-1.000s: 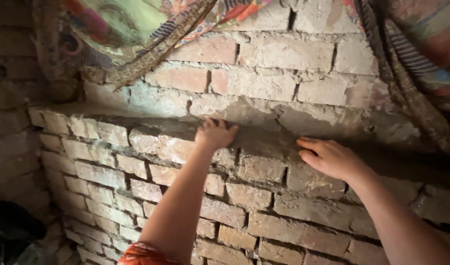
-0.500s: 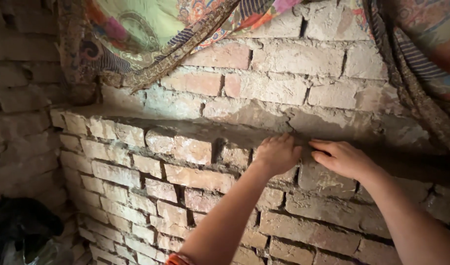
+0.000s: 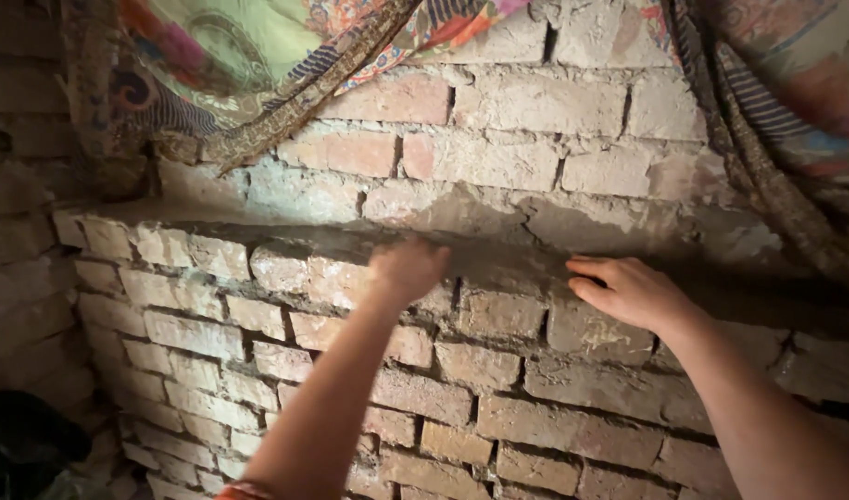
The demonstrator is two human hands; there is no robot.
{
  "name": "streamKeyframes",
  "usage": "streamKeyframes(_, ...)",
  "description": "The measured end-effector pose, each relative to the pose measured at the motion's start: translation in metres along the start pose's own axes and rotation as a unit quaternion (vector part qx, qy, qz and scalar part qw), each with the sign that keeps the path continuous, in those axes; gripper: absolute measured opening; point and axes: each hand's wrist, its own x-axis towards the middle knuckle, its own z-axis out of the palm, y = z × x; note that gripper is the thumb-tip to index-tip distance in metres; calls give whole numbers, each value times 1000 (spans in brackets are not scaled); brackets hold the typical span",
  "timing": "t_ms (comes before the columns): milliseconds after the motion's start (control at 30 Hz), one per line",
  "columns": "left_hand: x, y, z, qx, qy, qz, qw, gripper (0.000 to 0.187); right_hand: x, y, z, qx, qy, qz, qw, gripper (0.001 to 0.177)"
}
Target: Repairing a brick wall by wetting it with a mug and applying/smoothing mortar with hands.
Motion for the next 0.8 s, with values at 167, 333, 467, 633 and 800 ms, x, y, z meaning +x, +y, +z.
streamKeyframes(167, 11, 63, 24, -47, 44, 71, 995, 69, 5, 6, 5, 8, 10, -18, 1000, 58)
streamKeyframes(333, 17, 65, 42, -130, 162, 196, 958, 63, 0, -1, -1, 23, 18, -7, 1000, 58)
streamKeyframes(467, -23, 42, -11, -113, 35, 73, 990, 63, 0, 11, 3, 39, 43, -39, 998, 54)
streamKeyframes(633, 33, -7, 24, 67, 47, 102, 991, 55, -1, 10, 4, 51, 83, -78, 992, 51)
streamKeyframes(800, 2, 49, -9, -93, -18, -76, 993, 88, -7, -2, -1, 40, 83, -56, 994, 50)
